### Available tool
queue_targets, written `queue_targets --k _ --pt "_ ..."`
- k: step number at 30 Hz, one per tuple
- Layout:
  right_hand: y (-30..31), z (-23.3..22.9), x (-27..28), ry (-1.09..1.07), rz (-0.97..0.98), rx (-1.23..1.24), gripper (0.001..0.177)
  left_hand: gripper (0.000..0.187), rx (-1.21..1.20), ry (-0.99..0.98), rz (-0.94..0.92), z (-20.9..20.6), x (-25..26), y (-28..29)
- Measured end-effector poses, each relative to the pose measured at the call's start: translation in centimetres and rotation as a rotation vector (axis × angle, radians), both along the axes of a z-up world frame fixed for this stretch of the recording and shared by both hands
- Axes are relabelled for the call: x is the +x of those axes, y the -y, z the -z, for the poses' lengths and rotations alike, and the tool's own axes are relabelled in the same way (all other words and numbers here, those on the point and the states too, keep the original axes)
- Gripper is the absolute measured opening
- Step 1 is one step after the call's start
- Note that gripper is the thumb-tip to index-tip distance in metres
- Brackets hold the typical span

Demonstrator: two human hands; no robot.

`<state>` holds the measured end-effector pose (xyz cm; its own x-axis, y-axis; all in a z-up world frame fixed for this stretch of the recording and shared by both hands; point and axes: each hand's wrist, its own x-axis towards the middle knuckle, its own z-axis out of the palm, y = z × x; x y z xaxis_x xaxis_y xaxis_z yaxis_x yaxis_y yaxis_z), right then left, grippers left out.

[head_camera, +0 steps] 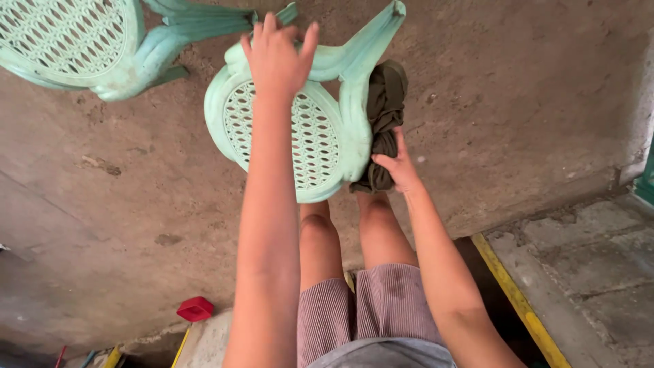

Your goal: The person is wiping down plastic chairs with a cloth.

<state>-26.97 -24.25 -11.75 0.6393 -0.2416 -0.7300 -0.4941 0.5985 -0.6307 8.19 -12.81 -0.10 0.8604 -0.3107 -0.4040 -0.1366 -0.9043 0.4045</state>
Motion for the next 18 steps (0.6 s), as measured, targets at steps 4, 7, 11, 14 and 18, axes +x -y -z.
queue_targets --k 4,7,11,14,18 --pt "-0.4 -1.3 0.2 -0.034 -0.057 0.018 0.1 0.043 0.015 0.124 0.181 4.4 0.1 -2.1" --pt "0.6 -4.3 0.8 -0.012 -0.255 -0.138 0.086 0.037 -0.066 0.208 0.244 4.7 -2.0 -4.9" --pt "0.5 -15.6 6.0 0.072 -0.586 -0.497 0.065 0.03 -0.136 0.231 0.217 0.8 -4.9 -8.0" --pt "-3.0 -18.9 10.4 0.12 -0.753 -0.823 0.067 0.023 -0.111 0.254 0.227 -0.1 -5.9 -9.7" --pt "-6.9 -16.0 11.7 0.1 -0.92 -1.043 0.059 0.02 -0.135 0.232 0.256 -0.6 -7.7 -11.8"
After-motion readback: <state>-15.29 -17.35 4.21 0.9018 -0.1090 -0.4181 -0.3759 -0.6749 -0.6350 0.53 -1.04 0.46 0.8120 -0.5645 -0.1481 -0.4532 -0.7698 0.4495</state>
